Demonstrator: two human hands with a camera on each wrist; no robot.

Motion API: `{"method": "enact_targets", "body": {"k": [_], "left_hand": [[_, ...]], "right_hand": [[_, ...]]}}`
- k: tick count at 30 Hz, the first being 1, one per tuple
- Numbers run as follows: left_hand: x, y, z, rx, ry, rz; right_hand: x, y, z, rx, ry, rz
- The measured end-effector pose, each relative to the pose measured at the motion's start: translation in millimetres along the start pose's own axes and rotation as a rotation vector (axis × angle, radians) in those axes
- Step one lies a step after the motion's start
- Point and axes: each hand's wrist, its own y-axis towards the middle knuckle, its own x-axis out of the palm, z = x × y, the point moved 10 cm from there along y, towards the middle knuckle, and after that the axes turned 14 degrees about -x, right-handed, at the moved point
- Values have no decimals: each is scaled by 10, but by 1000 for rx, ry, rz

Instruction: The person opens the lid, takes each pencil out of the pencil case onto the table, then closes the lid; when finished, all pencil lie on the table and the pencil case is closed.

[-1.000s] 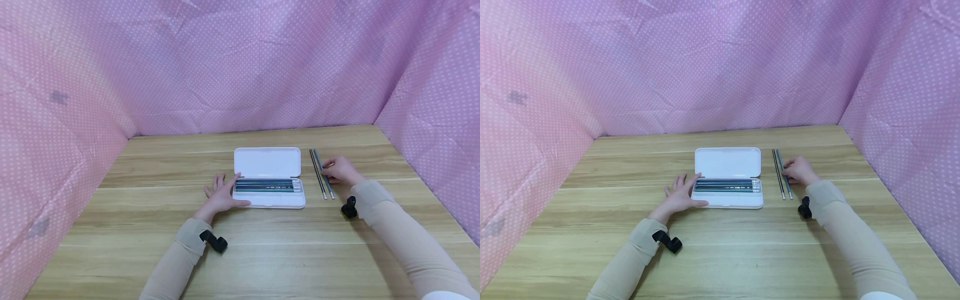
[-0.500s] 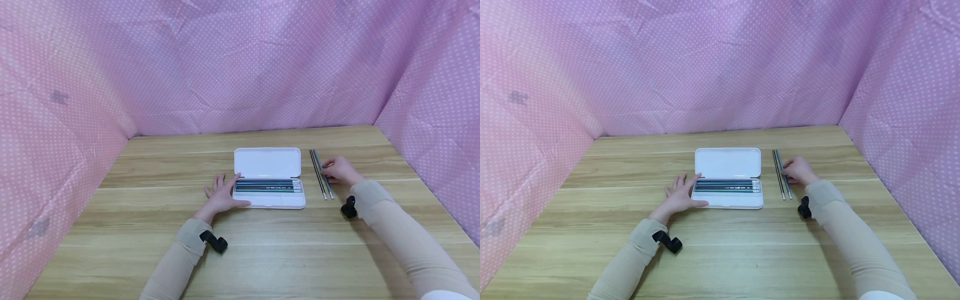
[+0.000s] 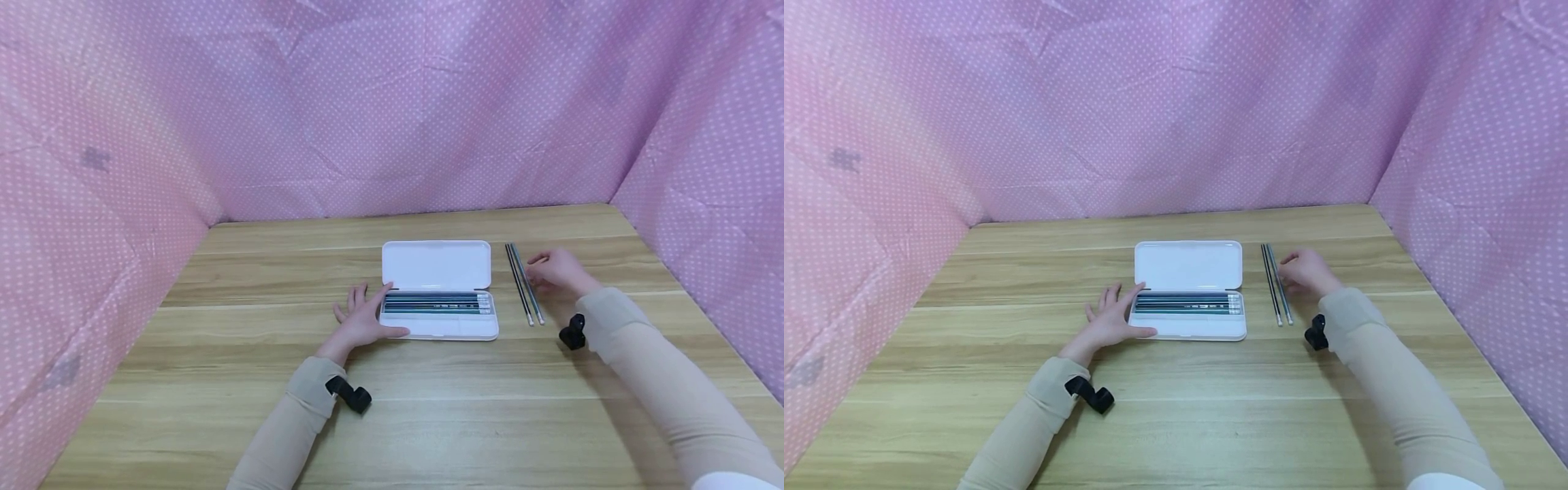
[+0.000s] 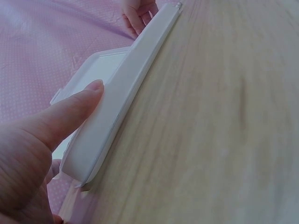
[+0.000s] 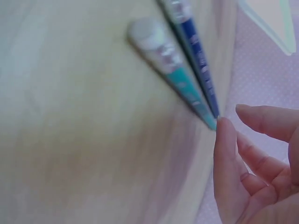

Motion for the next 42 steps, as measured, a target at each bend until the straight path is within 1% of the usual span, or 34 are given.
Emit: {"method": "enact_targets", "body": {"k": [6, 9, 13, 17, 22, 27, 29, 32, 35, 37, 42], "left_hand": [[-5, -4, 2, 0, -5, -4], [-9, -8, 4, 0, -4, -5], [-12, -15, 6, -1, -3, -6], [-11, -22, 7, -1, -5, -6], [-3, -27, 3, -1, -9, -12], [3, -27, 4, 2, -7, -13], [4, -25, 7, 3, -4, -10], [10, -21, 9, 3, -4, -9], [13, -13, 8, -1, -1, -9], [13, -6, 9, -3, 3, -7], [3, 7, 15, -5, 22, 7]], "right_hand": [[-21, 7, -221, -49, -70, 10], [-8, 11, -332, -61, -91, 17], [70, 23, -458, -78, -63, 6], [183, 33, -605, -125, -45, -11], [337, 38, -800, -193, -84, -40], [510, 51, -937, -231, -99, -84], [575, 64, -981, -247, -117, -99], [684, 82, -1067, -299, -171, -130], [818, 82, -1162, -357, -207, -177], [910, 72, -1209, -381, -227, -206], [1080, 71, -1311, -438, -273, -233]]}}
